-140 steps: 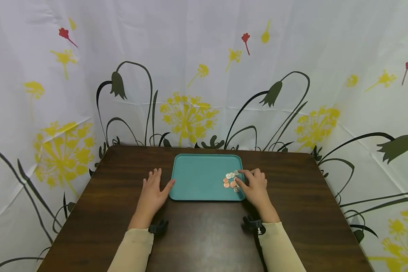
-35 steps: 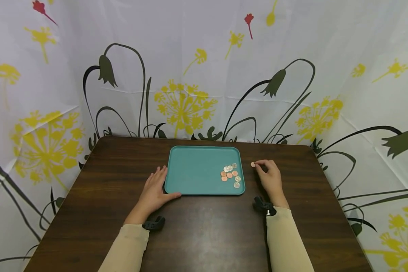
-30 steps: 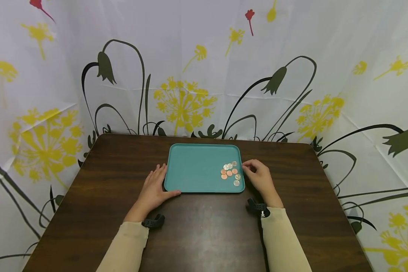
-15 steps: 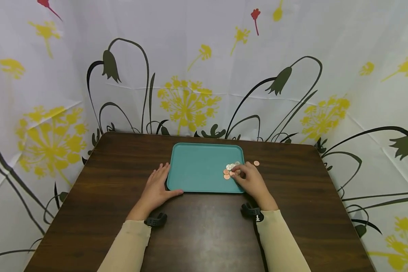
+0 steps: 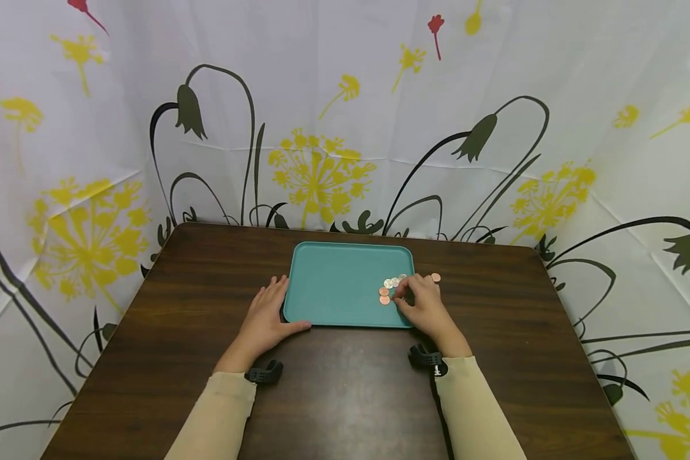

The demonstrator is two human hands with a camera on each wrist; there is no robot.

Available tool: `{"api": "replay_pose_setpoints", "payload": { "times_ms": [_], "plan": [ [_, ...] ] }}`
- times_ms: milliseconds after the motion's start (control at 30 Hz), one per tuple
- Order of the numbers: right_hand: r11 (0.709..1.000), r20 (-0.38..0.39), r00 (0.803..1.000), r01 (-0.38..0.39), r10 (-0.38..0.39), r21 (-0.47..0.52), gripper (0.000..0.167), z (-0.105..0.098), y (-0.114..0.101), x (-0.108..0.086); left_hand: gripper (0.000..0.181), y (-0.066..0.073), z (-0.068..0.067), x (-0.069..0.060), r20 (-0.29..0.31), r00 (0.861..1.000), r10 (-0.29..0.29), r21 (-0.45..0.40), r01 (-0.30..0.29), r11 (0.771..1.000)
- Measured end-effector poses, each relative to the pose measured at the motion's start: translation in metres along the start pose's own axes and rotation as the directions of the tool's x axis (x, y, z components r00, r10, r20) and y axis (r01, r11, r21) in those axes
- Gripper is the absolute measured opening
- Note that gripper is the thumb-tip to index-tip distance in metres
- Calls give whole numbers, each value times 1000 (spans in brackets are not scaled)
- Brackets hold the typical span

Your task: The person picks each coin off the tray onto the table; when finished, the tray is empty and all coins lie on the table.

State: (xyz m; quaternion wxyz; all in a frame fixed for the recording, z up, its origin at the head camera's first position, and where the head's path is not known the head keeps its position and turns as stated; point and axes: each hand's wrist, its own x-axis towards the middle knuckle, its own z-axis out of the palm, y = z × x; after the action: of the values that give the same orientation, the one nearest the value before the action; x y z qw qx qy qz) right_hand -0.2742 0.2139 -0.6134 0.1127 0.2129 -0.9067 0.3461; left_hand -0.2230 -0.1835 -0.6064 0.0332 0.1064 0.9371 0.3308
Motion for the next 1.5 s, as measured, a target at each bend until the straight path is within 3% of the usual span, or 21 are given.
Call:
{"api": "replay_pose_setpoints", "payload": {
  "times_ms": [133, 233, 300, 400, 533, 600, 700, 867, 1133, 1500],
  "plan": [
    [999, -105, 994, 8, -3, 51, 22, -4, 2, -1, 124, -3, 0, 1, 0, 1000, 3, 21, -3, 1000],
    [996, -255, 965, -50, 68, 76, 18, -13, 9, -4, 124, -4, 1, 0, 4, 1000, 2, 24, -2, 1000],
    [988, -347, 927, -117, 144, 98, 14, -20, 16, -8, 124, -3, 1, 0, 8, 1000, 0, 15, 0, 1000],
    [956, -436, 851, -248, 291, 155, 9, -33, 27, -12, 124, -1, 2, -1, 2, 1000, -1, 3, 1, 1000],
    [904, -499, 756, -388, 422, 177, 11, -50, 37, -18, 123, 0, 2, -1, -10, 1000, 2, -3, -2, 1000],
    [884, -513, 728, -438, 456, 165, 13, -54, 41, -21, 123, 0, 2, -1, -8, 1000, 1, 0, -1, 1000],
    [868, -489, 727, -473, 482, 152, 14, -56, 45, -24, 124, 0, 2, -1, -1, 1000, -2, 7, 2, 1000],
    [861, -435, 754, -497, 492, 112, 11, -54, 49, -24, 124, -1, 2, -1, -2, 1000, -2, 3, 2, 1000],
    [838, -394, 759, -542, 518, 57, 11, -51, 48, -19, 124, -2, 0, -2, -4, 1000, -1, 3, 1, 1000],
    [834, -325, 794, -551, 514, -27, 17, -55, 49, -20, 124, 0, 0, -2, 0, 1000, 6, 17, -6, 1000]
  ]
}}
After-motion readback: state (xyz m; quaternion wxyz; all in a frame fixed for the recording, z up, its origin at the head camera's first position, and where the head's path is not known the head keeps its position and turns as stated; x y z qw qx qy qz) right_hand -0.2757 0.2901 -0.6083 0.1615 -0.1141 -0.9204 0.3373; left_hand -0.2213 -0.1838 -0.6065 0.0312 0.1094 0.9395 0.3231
